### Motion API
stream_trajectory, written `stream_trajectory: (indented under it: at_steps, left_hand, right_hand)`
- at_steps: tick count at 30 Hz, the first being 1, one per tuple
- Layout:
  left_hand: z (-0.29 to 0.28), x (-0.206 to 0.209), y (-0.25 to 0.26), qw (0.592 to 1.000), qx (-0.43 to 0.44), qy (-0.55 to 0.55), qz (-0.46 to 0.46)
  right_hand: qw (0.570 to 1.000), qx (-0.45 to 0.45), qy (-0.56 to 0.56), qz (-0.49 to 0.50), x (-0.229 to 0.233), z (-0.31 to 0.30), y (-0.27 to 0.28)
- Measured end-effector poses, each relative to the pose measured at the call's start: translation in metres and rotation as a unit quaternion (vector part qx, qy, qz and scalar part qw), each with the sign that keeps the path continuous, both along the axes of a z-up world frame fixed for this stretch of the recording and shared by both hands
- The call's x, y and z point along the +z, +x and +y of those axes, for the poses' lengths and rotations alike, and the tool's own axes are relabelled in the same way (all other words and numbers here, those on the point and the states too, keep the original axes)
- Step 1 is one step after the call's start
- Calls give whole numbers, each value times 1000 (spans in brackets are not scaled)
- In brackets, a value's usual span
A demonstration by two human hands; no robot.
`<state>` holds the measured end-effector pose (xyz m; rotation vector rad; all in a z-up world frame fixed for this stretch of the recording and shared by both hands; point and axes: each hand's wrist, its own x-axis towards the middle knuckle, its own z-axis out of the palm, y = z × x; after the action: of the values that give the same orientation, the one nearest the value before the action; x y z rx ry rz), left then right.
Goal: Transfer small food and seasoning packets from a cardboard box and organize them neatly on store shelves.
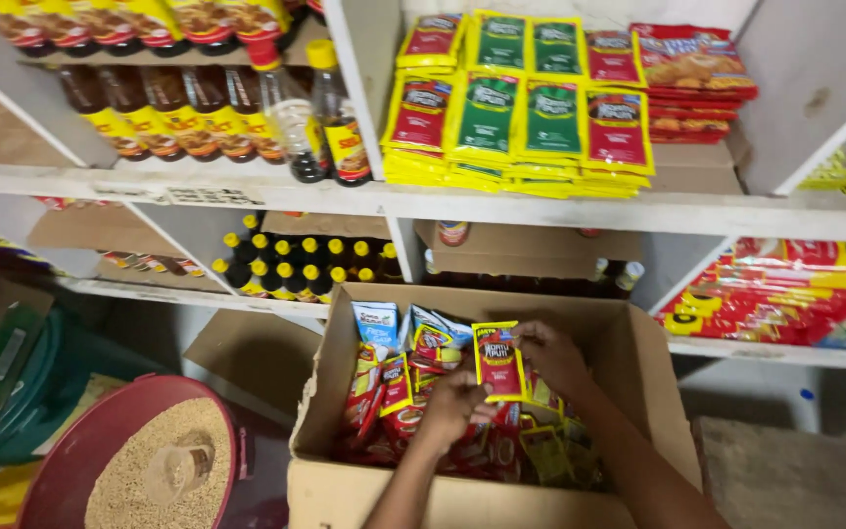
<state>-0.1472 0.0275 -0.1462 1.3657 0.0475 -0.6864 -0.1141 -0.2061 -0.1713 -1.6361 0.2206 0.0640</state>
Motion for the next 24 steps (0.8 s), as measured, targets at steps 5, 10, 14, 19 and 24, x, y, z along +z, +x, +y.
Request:
stream_trajectory:
  at_steps: [5, 10, 14, 19, 24]
  left_hand:
    - [10, 33, -13, 998, 43, 8, -40]
    - [16, 62, -3, 989, 94, -54, -102]
    - [19, 119, 12, 976, 130, -64, -160]
    - [16, 163, 49, 960, 163, -94, -209]
    - [11, 217, 92, 941, 205, -126, -237]
  right_hand:
    - [999, 43, -8, -1, 45, 9, 2]
    - [993, 78, 4, -87, 106, 11, 19]
    - [993, 93, -9, -72, 145, 5, 47]
    - [983, 70, -108, -135, 234, 15, 72]
    - [959, 120, -99, -237, 307, 22, 105]
